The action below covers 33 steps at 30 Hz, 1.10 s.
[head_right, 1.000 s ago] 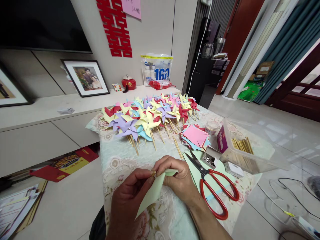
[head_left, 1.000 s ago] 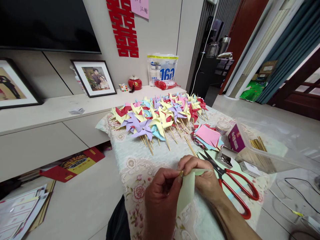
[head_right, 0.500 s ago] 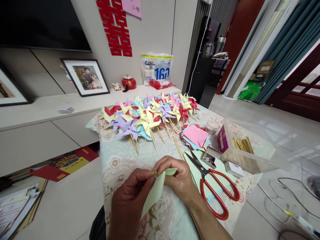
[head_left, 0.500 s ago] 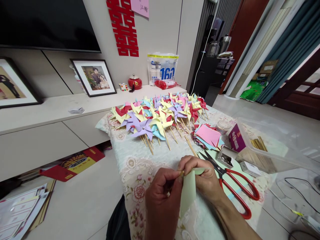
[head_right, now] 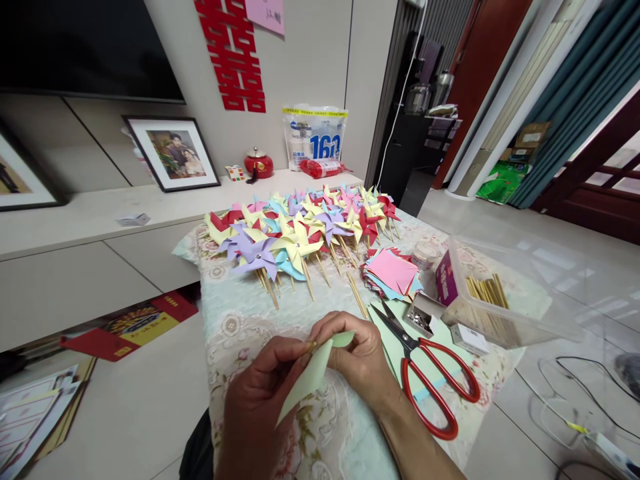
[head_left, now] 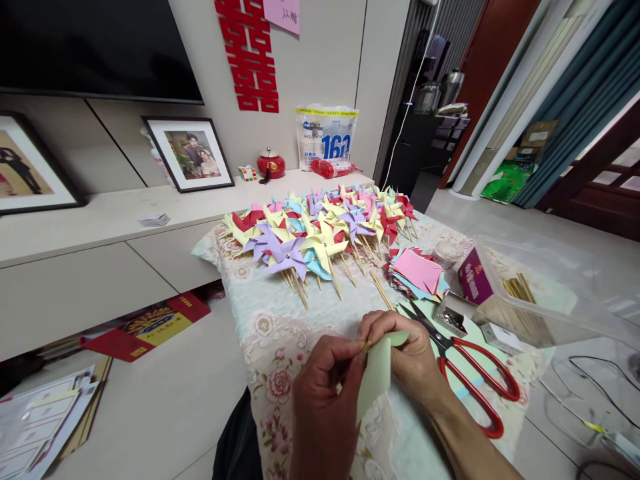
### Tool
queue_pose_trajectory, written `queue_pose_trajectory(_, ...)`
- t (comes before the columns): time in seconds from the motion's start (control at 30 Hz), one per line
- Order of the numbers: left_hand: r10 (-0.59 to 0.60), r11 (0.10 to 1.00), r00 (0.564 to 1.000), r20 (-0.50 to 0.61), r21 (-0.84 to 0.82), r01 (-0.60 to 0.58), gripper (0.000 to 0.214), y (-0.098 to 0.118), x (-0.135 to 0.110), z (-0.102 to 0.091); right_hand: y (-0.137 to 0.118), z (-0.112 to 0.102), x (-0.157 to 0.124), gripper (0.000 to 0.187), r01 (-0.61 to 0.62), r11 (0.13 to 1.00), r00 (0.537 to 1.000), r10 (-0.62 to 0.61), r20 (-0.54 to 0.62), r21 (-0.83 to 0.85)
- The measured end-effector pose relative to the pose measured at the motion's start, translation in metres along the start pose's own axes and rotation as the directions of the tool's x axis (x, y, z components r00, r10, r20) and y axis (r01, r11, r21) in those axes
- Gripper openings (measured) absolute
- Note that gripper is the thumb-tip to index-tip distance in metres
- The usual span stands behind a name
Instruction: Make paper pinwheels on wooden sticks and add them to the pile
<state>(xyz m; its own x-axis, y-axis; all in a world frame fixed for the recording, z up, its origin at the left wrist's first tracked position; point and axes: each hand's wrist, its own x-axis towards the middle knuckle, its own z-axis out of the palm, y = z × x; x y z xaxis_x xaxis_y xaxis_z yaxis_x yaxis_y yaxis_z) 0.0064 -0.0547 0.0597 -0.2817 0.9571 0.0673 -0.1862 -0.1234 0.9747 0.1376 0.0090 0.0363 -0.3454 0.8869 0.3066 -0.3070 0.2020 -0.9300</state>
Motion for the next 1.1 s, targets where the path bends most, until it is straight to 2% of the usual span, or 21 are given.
queue_pose_trajectory(0.13,0.078,0.992,0.996,0.03,0.097,-0.081,0.006,0.001,0.0012,-0.006,0.0016,-0.0003,-0.0001,0.013,0.034,0.999,0.999,-0.034,0.007,-0.034)
queue_pose_trajectory(0.27,0.117,0.974,0.99,0.074,0.184,-0.129,0.008,0.002,0.0015,-0.0097,0.0011,-0.0024,0.0005,0.007,0.067,0.995,0.997,-0.064,0.042,-0.078)
queue_pose_trajectory(0.5,0.203,0.944,0.977,0.069,0.253,-0.214,0.01,0.0007,-0.0025,-0.0066,0.0048,-0.0055,-0.0022,0.004,0.039,0.996,0.999,-0.038,0.008,-0.079)
queue_pose_trajectory(0.63,0.225,0.94,0.974,0.015,0.26,-0.221,0.011,-0.0014,-0.0046,-0.0035,0.006,-0.006,-0.0026,0.004,0.039,0.998,0.999,-0.039,0.003,-0.057)
queue_pose_trajectory(0.8,0.225,0.928,0.972,0.068,0.289,-0.235,0.01,-0.0018,-0.0043,-0.0058,0.0056,-0.0055,-0.002,0.004,0.042,0.996,0.999,-0.043,-0.011,-0.075)
queue_pose_trajectory(1.1,0.231,0.918,0.97,0.071,0.314,-0.241,0.013,-0.0053,-0.0059,-0.0047,0.0044,-0.0045,-0.0028,0.003,0.043,0.996,0.999,-0.045,-0.023,-0.072)
